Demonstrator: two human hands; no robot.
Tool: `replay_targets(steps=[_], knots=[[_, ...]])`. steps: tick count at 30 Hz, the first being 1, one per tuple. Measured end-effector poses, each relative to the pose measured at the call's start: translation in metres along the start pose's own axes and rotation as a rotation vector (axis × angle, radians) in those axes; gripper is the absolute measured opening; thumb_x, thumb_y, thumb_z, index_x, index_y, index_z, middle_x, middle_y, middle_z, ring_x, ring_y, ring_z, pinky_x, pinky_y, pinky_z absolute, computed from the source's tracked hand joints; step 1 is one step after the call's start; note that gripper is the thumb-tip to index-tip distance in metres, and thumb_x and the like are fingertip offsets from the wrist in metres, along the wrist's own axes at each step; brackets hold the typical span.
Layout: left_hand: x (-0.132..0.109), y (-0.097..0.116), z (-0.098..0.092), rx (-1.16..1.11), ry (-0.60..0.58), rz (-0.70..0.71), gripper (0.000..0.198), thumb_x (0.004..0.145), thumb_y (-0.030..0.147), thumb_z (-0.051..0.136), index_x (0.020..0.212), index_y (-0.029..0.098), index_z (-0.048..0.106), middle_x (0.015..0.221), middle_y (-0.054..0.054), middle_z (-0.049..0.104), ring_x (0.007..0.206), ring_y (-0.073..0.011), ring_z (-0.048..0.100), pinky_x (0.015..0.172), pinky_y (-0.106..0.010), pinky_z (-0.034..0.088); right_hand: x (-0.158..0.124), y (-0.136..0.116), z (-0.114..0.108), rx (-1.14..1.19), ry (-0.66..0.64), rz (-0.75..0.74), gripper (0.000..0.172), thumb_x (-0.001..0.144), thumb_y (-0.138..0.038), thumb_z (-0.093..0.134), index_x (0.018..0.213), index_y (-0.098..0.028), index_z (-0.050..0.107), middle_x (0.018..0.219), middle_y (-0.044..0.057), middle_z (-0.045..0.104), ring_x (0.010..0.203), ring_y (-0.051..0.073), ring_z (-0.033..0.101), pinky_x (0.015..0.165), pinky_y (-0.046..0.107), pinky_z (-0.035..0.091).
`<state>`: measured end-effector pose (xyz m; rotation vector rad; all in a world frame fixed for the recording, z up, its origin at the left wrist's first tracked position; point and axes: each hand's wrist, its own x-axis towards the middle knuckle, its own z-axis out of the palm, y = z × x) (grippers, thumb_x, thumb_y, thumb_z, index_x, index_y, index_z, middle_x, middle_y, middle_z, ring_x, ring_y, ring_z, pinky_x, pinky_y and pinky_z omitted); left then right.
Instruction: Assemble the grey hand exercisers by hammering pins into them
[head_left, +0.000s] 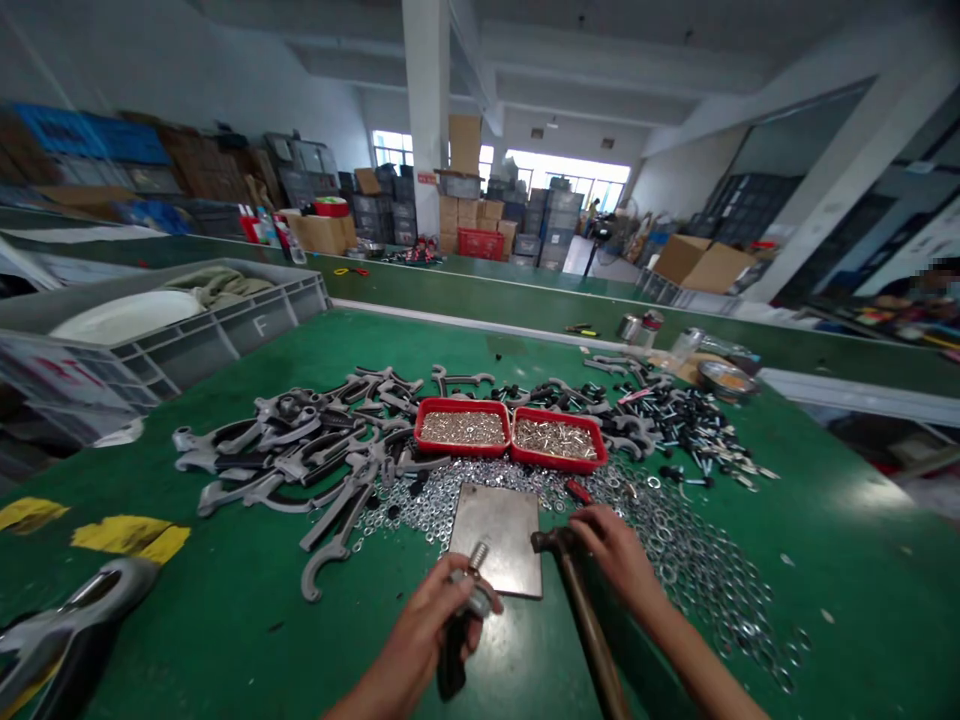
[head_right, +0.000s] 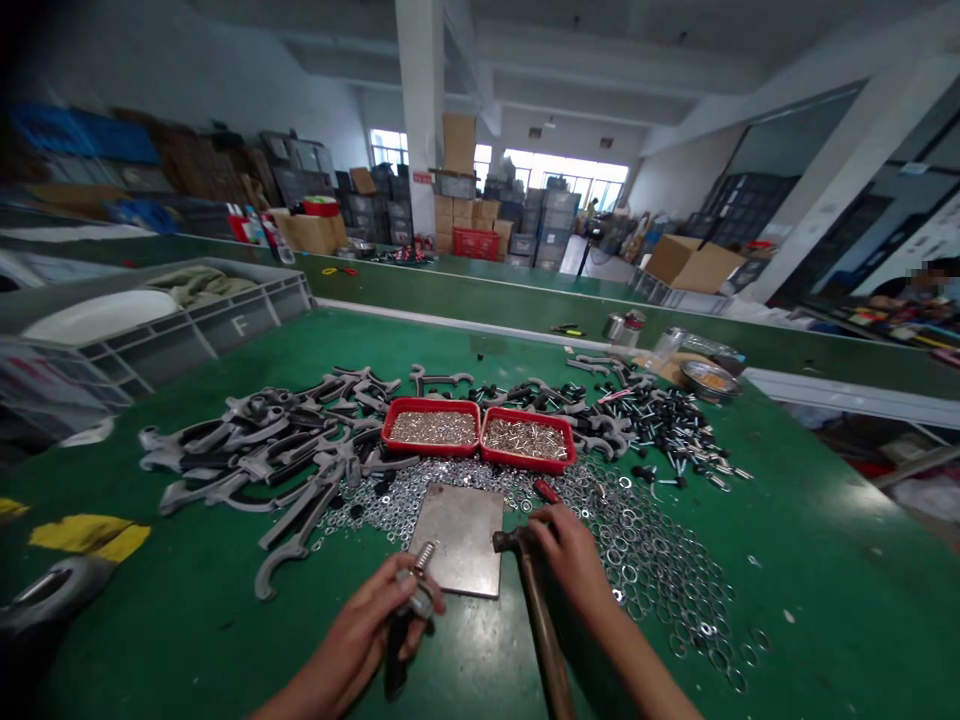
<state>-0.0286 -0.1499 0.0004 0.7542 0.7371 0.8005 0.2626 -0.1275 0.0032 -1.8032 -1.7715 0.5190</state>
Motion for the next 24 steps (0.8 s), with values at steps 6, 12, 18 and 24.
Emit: replay_targets(steps=[6,12,18,24], knots=[[0.022,0.031,-0.008,-0.032,0.058,-0.003,0.032,0.088,0.044,0.063,0.101,0.015,0.056,0.091,-0.008,0.069,0.061,-0.0104,0.053,0.057,-0.023,0.040,0.039,0.090,-0.047,-0.301,0.137,0.099,0.014,0.083,-0.019,0.051,0.075,-0.019,0.063,0.086,0.012,0.061,0.084,0.026,0.056,0.081,0.037,0.043],[0.050,0.022,0.013,0.348,0.249,0.163,0.043,0.082,0.056,0.064,0.076,0.014,0.059,0.067,-0.003,0.065,0.048,-0.0079,0.043,0.049,-0.020,0.033,0.040,0.095,-0.051,-0.360,0.115,0.082,0.016,0.082,-0.016,0.050,0.072,-0.022,0.062,0.080,0.010,0.062,0.081,0.025,0.056,0.072,0.033,0.040],[0.058,0.017,0.024,0.434,0.168,0.190,0.041,0.085,0.055,0.061,0.085,0.015,0.065,0.083,-0.006,0.071,0.060,-0.0128,0.057,0.056,-0.023,0.043,0.028,0.061,-0.042,-0.182,0.149,0.035,0.025,0.092,-0.037,0.044,0.095,-0.021,0.063,0.096,0.012,0.069,0.088,0.027,0.063,0.081,0.038,0.046],[0.063,0.019,0.029,0.401,0.216,0.297,0.040,0.088,0.055,0.056,0.086,0.016,0.063,0.087,-0.007,0.071,0.064,-0.0136,0.059,0.059,-0.023,0.046,0.022,0.019,0.003,-0.030,0.084,-0.006,0.030,0.094,-0.044,0.043,0.095,-0.023,0.063,0.093,0.006,0.072,0.078,0.022,0.066,0.072,0.033,0.051]])
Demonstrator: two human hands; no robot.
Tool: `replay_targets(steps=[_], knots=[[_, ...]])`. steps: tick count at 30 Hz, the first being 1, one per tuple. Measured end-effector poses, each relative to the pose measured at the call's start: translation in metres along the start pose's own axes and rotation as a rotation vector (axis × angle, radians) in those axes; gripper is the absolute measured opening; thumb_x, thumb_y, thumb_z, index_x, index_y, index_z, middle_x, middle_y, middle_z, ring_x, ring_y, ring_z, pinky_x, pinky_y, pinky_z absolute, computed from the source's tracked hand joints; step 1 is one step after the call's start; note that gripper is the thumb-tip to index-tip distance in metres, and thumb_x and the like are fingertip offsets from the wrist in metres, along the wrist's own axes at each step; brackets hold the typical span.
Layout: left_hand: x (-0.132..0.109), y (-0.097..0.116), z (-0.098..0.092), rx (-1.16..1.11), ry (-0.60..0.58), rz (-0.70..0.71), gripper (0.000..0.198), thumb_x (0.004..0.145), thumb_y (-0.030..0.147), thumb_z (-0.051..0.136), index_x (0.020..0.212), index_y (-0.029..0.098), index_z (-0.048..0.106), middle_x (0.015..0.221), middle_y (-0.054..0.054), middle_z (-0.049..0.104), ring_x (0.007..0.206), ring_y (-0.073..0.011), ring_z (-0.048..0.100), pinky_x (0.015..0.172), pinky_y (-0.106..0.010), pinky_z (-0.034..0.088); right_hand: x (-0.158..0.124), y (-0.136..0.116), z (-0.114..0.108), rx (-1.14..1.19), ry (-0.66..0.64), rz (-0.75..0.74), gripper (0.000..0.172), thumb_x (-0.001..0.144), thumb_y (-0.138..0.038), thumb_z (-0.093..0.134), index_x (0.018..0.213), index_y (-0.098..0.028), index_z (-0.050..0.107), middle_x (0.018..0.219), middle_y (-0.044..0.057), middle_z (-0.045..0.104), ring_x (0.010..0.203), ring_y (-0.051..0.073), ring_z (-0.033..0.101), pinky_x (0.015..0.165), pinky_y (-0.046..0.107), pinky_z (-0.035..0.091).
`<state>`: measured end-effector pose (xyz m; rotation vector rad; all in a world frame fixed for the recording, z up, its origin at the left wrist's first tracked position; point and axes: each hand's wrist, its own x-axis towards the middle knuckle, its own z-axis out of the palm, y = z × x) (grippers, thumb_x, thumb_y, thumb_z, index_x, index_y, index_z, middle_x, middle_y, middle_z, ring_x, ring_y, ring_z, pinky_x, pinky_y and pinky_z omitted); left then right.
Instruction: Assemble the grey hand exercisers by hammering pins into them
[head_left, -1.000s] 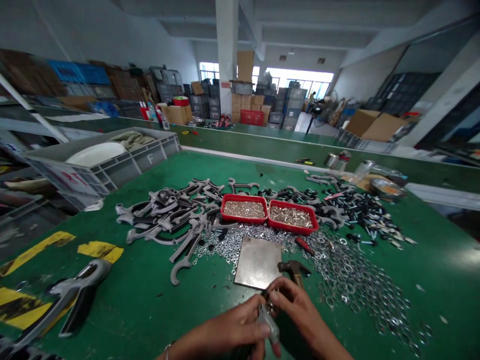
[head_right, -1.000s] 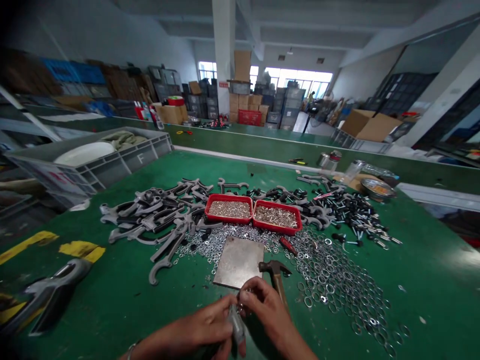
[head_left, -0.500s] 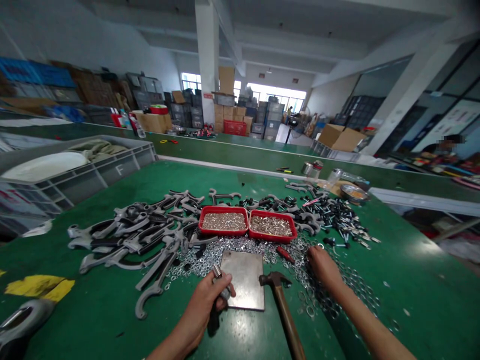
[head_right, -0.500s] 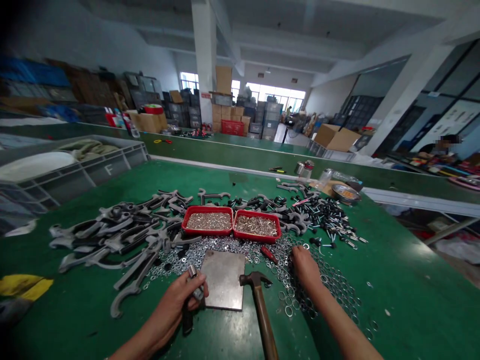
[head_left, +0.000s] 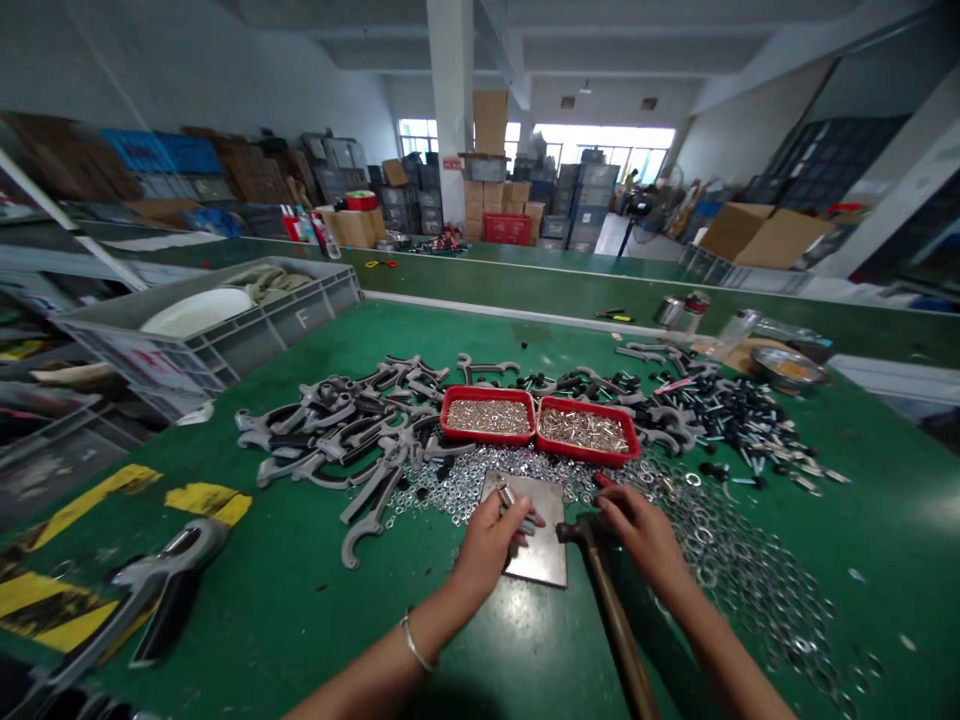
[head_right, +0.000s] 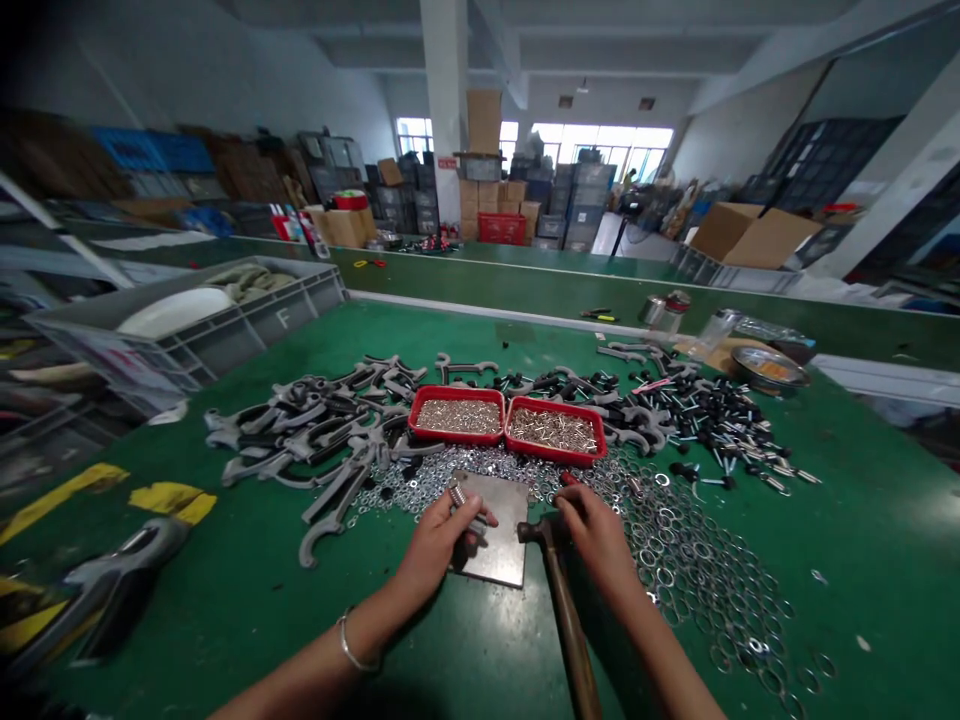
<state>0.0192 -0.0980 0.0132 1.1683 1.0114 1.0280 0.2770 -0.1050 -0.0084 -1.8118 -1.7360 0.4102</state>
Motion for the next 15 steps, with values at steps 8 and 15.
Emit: replay_targets(steps=[8,15], knots=[[-0.005,0.004,-0.024,0.037,0.117,-0.015,0.041,0.087,0.056,0.058,0.082,0.015,0.058,0.077,-0.004,0.070,0.046,-0.0062,0.044,0.047,-0.019,0.037,0.007,0.028,-0.014,-0.152,-0.174,-0.058,0.023,0.088,-0.030,0.048,0.093,-0.022,0.070,0.095,0.009,0.072,0.089,0.024,0.066,0.082,0.033,0.047],[-0.003,-0.005,-0.014,0.058,-0.100,-0.098,0.042,0.085,0.058,0.059,0.082,0.016,0.060,0.080,-0.007,0.070,0.054,-0.0117,0.054,0.052,-0.022,0.042,0.027,0.012,0.001,-0.196,-0.252,-0.050,0.017,0.082,-0.014,0.054,0.091,-0.019,0.068,0.124,0.016,0.067,0.106,0.028,0.063,0.088,0.035,0.045]])
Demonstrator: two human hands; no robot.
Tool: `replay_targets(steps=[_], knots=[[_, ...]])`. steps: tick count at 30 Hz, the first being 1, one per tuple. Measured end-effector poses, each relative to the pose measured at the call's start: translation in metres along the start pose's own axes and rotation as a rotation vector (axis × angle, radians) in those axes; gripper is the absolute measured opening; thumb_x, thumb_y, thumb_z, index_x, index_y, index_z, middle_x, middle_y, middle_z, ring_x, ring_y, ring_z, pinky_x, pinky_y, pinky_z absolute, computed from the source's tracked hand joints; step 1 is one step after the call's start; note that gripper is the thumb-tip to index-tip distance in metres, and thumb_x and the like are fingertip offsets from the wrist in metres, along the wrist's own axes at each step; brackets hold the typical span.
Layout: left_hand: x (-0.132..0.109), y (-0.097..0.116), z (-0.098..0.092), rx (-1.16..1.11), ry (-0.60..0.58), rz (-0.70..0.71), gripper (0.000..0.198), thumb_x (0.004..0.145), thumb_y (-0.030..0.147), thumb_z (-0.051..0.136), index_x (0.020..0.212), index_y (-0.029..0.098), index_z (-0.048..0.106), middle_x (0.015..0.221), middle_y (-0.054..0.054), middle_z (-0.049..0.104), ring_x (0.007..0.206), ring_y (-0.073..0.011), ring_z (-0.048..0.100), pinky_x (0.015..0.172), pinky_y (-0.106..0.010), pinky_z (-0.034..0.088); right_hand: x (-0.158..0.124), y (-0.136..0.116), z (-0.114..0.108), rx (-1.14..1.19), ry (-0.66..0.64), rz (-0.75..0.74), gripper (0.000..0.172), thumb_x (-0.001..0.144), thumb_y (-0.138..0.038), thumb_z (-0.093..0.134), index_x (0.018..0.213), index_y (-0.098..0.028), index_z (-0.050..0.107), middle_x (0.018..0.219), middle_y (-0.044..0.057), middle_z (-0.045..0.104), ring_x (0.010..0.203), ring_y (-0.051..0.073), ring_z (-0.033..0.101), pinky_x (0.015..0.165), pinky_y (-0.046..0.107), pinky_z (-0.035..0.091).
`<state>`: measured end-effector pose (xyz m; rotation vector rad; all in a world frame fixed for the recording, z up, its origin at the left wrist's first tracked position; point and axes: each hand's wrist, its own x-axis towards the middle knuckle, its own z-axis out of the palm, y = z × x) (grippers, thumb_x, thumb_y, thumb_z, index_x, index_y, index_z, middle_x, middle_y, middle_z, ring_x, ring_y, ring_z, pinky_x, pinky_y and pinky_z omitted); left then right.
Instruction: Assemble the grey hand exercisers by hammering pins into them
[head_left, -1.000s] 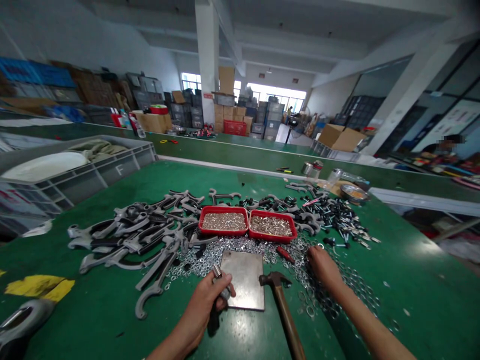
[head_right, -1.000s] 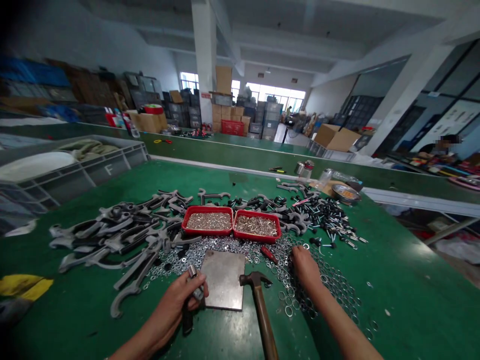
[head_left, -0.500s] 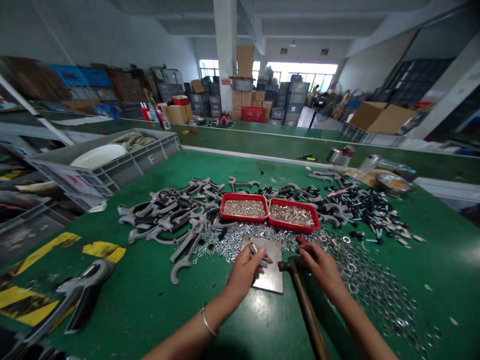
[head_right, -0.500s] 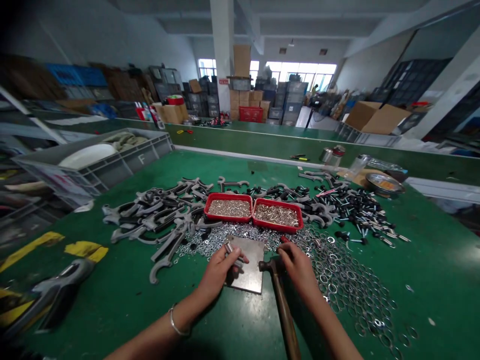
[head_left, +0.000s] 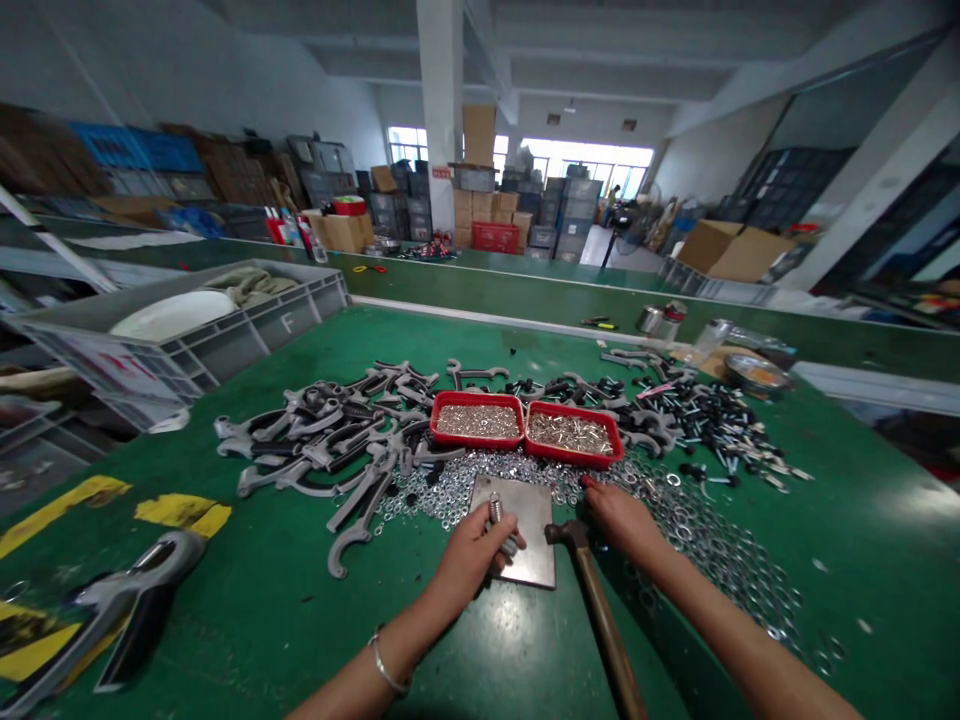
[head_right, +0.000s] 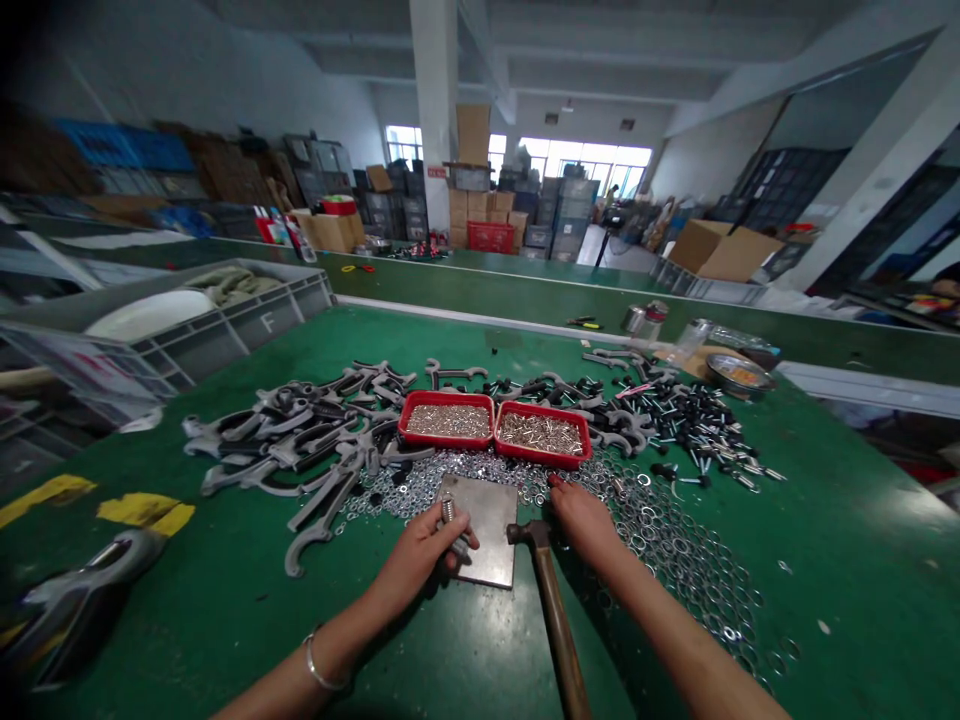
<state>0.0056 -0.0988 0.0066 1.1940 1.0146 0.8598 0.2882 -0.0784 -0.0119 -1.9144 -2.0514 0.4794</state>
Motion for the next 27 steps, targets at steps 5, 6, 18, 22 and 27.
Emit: replay_targets(steps=[5,6,18,22,27], knots=[[-0.013,0.007,0.000,0.099,0.163,0.168,0.032,0.094,0.047,0.049,0.093,0.017,0.061,0.093,-0.007,0.065,0.086,-0.0190,0.060,0.078,-0.029,0.046,-0.019,-0.045,-0.008,0.254,-0.012,-0.011,0.024,0.096,-0.036,0.041,0.096,-0.020,0.059,0.091,0.008,0.071,0.081,0.022,0.068,0.075,0.035,0.052],[-0.015,0.009,0.002,0.123,0.160,0.214,0.029,0.096,0.045,0.048,0.095,0.018,0.060,0.094,-0.006,0.064,0.090,-0.0195,0.059,0.083,-0.030,0.045,-0.026,-0.060,-0.006,0.396,-0.040,-0.009,0.026,0.096,-0.041,0.040,0.097,-0.021,0.057,0.086,0.005,0.069,0.075,0.020,0.067,0.071,0.033,0.052],[-0.017,0.001,0.017,0.269,0.213,0.179,0.025,0.097,0.043,0.044,0.100,0.020,0.052,0.102,-0.009,0.058,0.098,-0.0235,0.054,0.091,-0.035,0.041,-0.049,-0.117,0.021,1.444,-0.384,0.096,0.029,0.082,-0.042,0.073,0.095,-0.019,0.061,0.078,-0.001,0.065,0.071,0.014,0.063,0.073,0.030,0.052],[-0.019,0.011,0.016,0.192,0.197,0.142,0.028,0.096,0.045,0.044,0.101,0.019,0.054,0.098,-0.007,0.061,0.093,-0.0220,0.056,0.087,-0.033,0.043,-0.054,-0.120,0.019,1.099,-0.192,-0.002,0.022,0.087,-0.042,0.067,0.091,-0.021,0.061,0.077,0.001,0.066,0.067,0.017,0.064,0.066,0.030,0.053],[-0.024,0.018,0.015,0.087,0.101,0.104,0.035,0.092,0.051,0.051,0.103,0.019,0.061,0.102,-0.006,0.066,0.101,-0.0234,0.058,0.093,-0.031,0.043,-0.068,-0.121,0.026,0.220,0.270,-0.512,0.031,0.099,-0.027,0.049,0.127,-0.019,0.058,0.099,0.012,0.071,0.090,0.023,0.065,0.078,0.035,0.053]])
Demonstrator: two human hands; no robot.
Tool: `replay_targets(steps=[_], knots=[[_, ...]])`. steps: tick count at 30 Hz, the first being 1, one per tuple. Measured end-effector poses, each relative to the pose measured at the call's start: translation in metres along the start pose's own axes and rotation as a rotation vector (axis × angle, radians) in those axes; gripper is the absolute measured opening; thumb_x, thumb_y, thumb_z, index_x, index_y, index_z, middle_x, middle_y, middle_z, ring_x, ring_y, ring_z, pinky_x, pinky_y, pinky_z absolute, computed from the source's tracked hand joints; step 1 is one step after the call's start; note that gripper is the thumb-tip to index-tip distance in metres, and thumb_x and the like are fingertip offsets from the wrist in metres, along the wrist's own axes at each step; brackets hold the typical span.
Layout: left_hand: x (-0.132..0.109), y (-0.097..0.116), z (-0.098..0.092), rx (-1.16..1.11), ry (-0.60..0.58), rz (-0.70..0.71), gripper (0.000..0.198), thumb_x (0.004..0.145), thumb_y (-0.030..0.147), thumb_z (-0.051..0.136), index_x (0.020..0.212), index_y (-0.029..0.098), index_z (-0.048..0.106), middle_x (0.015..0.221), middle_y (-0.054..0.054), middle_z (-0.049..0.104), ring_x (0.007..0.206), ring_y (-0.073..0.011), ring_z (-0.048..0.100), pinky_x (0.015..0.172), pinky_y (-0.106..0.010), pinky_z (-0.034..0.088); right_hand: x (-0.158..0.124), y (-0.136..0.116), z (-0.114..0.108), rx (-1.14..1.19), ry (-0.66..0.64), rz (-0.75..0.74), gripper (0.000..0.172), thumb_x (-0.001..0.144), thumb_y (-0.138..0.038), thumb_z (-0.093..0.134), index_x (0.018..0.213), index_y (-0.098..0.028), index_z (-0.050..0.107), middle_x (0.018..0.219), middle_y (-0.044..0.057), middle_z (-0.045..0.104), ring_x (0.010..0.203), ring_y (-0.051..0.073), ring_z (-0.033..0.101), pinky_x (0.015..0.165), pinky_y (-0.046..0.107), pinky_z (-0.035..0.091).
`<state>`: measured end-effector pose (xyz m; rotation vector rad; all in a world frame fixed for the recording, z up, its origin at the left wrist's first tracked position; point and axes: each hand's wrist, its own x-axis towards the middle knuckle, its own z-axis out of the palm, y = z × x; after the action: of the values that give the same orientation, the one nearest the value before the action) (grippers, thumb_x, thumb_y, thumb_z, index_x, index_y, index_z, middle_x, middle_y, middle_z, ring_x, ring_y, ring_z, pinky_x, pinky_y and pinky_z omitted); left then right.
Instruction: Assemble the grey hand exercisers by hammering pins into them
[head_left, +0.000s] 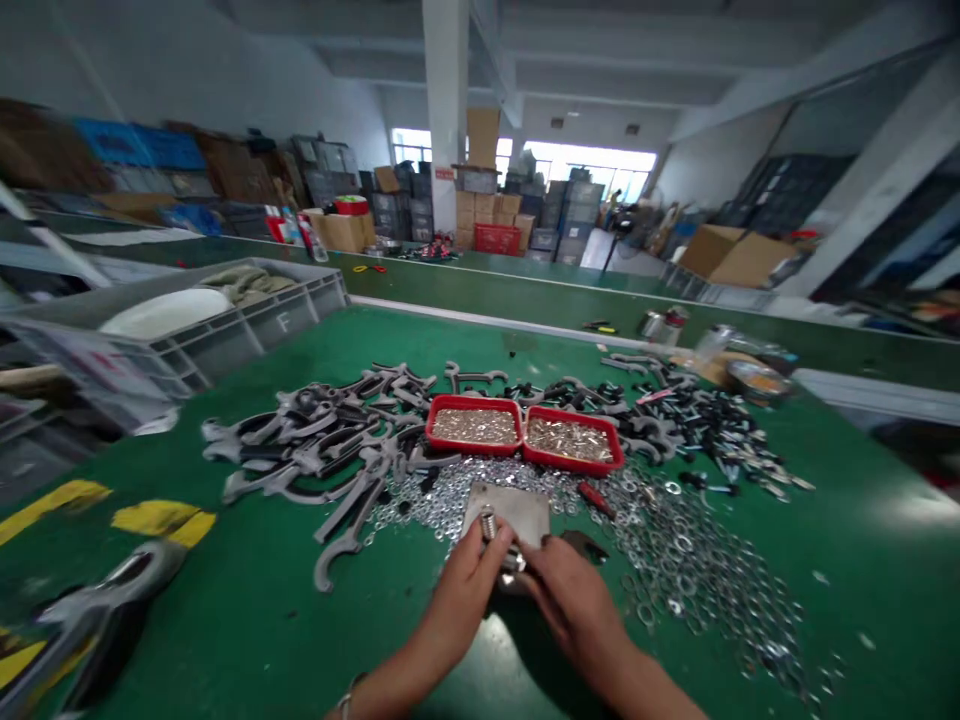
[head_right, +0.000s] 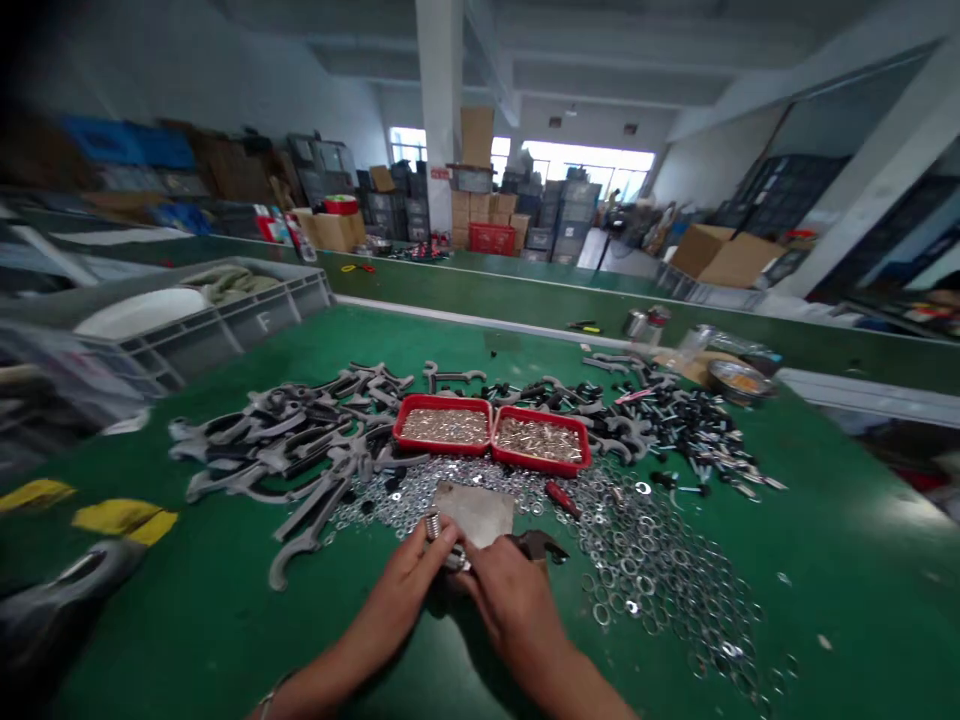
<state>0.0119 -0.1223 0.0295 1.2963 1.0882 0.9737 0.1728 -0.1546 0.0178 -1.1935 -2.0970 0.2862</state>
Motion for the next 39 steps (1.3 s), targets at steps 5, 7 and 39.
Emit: replay_targets(steps=[5,7,39], knots=[[0.005,-0.022,0.003,-0.109,0.012,-0.159,0.044,0.084,0.062,0.056,0.088,0.019,0.062,0.083,-0.003,0.066,0.083,-0.0221,0.061,0.075,-0.029,0.048,-0.020,0.054,-0.033,-0.251,-0.259,0.029,0.038,0.095,-0.035,0.057,0.133,-0.028,0.057,0.094,0.004,0.072,0.084,0.018,0.066,0.071,0.025,0.053],[0.010,-0.023,0.002,-0.139,0.043,-0.183,0.044,0.084,0.063,0.056,0.087,0.019,0.062,0.081,-0.002,0.065,0.078,-0.0196,0.060,0.072,-0.027,0.048,-0.031,0.104,-0.070,-0.314,-0.120,0.359,0.030,0.094,-0.033,0.057,0.124,-0.033,0.062,0.102,0.001,0.071,0.093,0.017,0.066,0.082,0.026,0.052],[-0.013,0.002,0.013,-0.276,-0.119,-0.087,0.036,0.092,0.053,0.053,0.092,0.017,0.057,0.081,0.000,0.057,0.077,-0.0159,0.053,0.074,-0.027,0.043,-0.029,0.001,-0.036,0.120,0.051,0.068,0.023,0.093,-0.023,0.058,0.116,-0.027,0.056,0.110,0.006,0.069,0.103,0.020,0.068,0.088,0.032,0.057]])
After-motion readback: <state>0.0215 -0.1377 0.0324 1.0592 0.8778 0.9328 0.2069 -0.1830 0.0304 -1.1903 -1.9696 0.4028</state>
